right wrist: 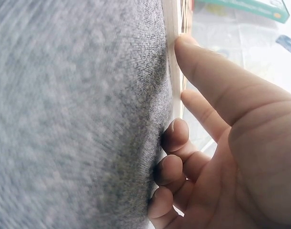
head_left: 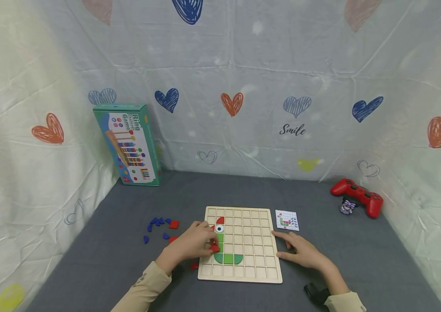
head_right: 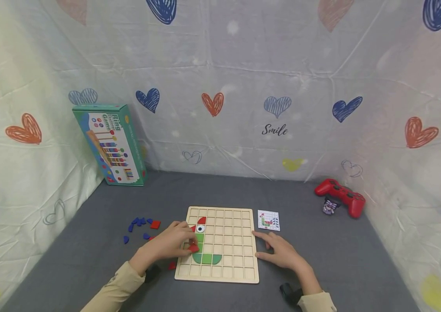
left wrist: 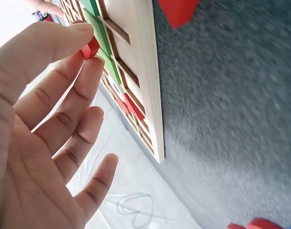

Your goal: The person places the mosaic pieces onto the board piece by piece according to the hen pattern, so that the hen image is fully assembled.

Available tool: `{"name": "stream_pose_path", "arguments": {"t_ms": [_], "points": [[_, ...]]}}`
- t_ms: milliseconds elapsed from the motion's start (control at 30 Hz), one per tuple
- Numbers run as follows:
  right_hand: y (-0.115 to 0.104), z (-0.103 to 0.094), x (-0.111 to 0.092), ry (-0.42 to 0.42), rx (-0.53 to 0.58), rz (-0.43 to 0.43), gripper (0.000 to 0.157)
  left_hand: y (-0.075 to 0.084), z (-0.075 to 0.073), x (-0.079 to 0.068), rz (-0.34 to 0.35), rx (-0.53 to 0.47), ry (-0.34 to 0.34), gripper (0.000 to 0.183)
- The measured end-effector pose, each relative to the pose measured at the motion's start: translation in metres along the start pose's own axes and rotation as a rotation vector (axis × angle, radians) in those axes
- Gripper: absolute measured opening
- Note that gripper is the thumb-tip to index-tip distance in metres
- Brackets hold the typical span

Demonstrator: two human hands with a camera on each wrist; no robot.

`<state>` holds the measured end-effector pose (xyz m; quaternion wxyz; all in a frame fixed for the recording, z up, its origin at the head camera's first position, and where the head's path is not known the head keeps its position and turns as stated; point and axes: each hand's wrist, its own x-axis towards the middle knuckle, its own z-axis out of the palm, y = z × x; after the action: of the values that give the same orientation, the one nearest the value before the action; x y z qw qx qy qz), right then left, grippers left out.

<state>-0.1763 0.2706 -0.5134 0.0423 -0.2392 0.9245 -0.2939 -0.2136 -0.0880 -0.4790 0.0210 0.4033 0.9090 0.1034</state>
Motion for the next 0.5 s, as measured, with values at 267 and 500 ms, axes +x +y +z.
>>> {"name": "stream_pose_path", "arguments": {"t_ms": [267,500], "points": [[0.0,0.001,0.0,-0.005,-0.015,0.017,0.061,0.005,0.004,0.008,0.053,0.066,0.023,0.012],[0.0,0.0,0.0,-0.001,-0.013,0.013,0.06,0.007,0.007,0.013,0.075,0.07,0.02,0.011]]}}
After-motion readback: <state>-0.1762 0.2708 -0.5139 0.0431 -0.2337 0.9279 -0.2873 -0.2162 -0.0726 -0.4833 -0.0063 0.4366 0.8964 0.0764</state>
